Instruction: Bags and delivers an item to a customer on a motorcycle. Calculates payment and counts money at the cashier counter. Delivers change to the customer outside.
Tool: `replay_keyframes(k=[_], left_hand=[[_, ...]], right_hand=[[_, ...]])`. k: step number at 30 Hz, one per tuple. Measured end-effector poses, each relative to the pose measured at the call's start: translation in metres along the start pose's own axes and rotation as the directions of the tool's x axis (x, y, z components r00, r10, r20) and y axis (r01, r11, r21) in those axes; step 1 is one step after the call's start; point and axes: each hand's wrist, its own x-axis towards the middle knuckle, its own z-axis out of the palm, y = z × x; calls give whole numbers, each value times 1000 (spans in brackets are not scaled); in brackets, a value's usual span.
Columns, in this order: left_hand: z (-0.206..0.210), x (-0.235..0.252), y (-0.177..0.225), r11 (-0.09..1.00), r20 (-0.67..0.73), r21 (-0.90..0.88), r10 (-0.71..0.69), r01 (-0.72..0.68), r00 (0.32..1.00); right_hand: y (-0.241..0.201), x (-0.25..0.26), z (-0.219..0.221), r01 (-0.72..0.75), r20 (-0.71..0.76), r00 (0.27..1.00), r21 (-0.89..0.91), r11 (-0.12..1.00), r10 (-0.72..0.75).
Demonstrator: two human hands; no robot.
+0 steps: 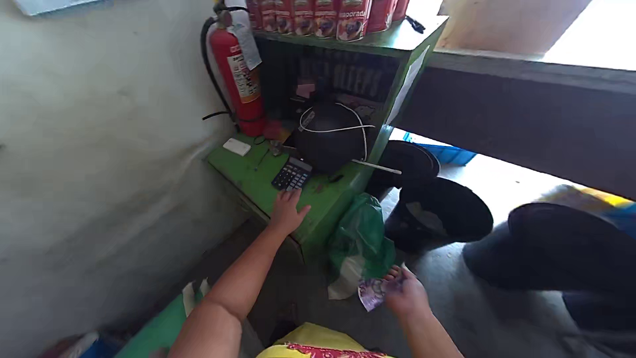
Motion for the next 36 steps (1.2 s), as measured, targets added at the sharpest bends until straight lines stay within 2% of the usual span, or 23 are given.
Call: replay_keyframes(k=[2,5,9,12,14,18,23,28,33,36], left_hand=[[2,41,-16,996,76,80,32,-38,997],[15,83,-36,976,99,165,128,-143,987],[19,109,-42,962,99,200,170,-187,980],[11,118,-41,976,87,155,138,-150,987],[8,116,-49,992,69,101,74,-81,995],[11,113,-66,995,119,91,-62,51,991],[29,83,-68,996,-26,60,-64,66,998],[31,54,-73,996,-59,-28,-87,85,995],[21,40,-96,982,-126,-140,-147,129,981],[8,45,-97,975,-196,-212,-105,63,975]], right_hand=[[18,-18,5,40,-114,993,100,994,-28],[47,-43,13,76,-173,984,164,983,-47],[69,-58,7,102,-231,971,213,972,-51],[71,-61,2,147,-281,956,212,966,-84],[68,-64,2,174,-289,952,233,957,-103],[63,-72,9,187,-229,965,265,946,-127],[62,-72,-1,129,-217,973,258,957,-72],[52,-57,-9,89,-177,983,219,972,-51],[47,-63,13,81,-94,994,226,971,-61],[48,-67,24,106,-51,994,248,963,-96]])
